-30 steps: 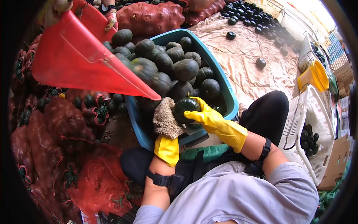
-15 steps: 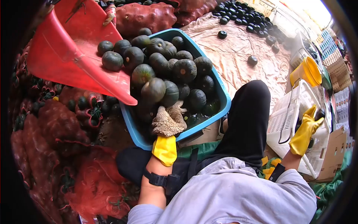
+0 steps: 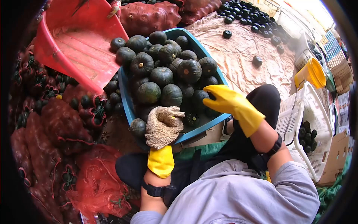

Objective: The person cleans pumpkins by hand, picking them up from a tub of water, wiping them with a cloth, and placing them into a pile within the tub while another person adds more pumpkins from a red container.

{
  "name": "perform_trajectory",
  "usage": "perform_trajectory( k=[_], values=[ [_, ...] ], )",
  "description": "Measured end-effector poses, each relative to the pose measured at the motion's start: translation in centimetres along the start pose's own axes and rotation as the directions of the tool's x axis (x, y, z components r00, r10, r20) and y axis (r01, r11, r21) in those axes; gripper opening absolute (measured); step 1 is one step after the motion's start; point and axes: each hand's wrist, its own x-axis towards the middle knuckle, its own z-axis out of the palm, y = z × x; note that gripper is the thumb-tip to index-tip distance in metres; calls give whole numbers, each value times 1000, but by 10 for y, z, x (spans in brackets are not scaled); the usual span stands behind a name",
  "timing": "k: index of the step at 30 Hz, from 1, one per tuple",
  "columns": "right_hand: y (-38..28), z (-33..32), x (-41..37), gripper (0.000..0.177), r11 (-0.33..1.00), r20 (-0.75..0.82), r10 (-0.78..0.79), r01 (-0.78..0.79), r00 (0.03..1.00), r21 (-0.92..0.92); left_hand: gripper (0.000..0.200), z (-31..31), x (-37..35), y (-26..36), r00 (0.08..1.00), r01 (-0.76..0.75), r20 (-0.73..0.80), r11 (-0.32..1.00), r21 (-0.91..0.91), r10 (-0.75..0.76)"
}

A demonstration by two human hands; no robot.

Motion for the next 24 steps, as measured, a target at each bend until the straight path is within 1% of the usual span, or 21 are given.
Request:
perform_trajectory(
  k=[1,2,3,4,5,6,7,8,9,10,11,12,14,15,17,19,20,21,22,23,24],
  values=[
    [6,22,17,67,999,107,31,-28,994,-26,37,10,-5,-4,995,93,-23,987,-134,-97],
    [24,67,31,73,994,32,27,-24,999,-103,41,14,-6,-15,997,35,-68,991,-126,-44],
    [10,77,29,80,981,-16,66,-68,998,-180,40,6,-5,-26,1000,2,24,998,-62,-1],
    [2,79,32,83,979,7,132,-130,991,-159,35,3,-12,-36,937,-348,224,667,658,268],
    [-2,81,35,87,972,33,197,-190,980,-141,34,-1,-15,-40,879,-465,360,395,792,313],
    [-1,85,36,86,971,42,199,-192,979,-141,37,-5,-12,-42,885,-462,411,286,840,220],
    [2,92,38,85,971,50,201,-192,978,-142,43,-11,-7,-42,894,-447,429,214,868,129],
    [4,96,40,85,971,58,201,-191,978,-145,51,-14,0,-42,906,-424,419,186,886,69],
    [-7,93,40,85,965,115,244,-229,963,-128,52,-15,2,-50,978,-189,195,733,654,78],
    [-8,98,40,86,963,103,253,-240,962,-125,55,-20,4,-47,846,-501,503,-58,863,176],
    [-9,103,40,87,960,89,264,-253,960,-121,54,-22,8,-47,874,-470,462,18,883,150],
    [-11,103,43,87,954,116,283,-267,952,-134,54,-23,12,-47,899,-432,420,93,897,123],
    [-17,100,47,87,940,162,325,-300,932,-159,53,-31,17,-49,901,-427,409,119,896,147],
    [-9,102,46,87,961,171,270,-254,948,-108,53,-34,17,-51,918,-388,361,186,903,163],
    [14,108,50,86,987,163,161,-162,973,-6,52,-30,17,-50,936,-342,303,269,901,177],
    [8,97,49,80,910,125,311,-333,942,248,49,-19,3,-49,947,-311,266,310,898,181],
    [7,88,44,78,838,119,382,-397,917,373,48,-21,2,-49,910,-401,374,151,904,179],
    [-1,74,39,75,749,123,447,-446,886,490,51,-17,1,-47,918,-394,375,175,902,131],
    [-12,60,40,69,696,202,466,-498,862,518,53,-9,0,-45,923,-385,375,198,902,86],
    [-13,61,39,69,712,149,419,-426,896,558,56,-4,1,-41,926,-375,375,219,901,42],
    [-15,64,35,70,724,93,370,-350,924,595,55,14,-7,-37,956,-276,278,587,761,89]
  ],
)
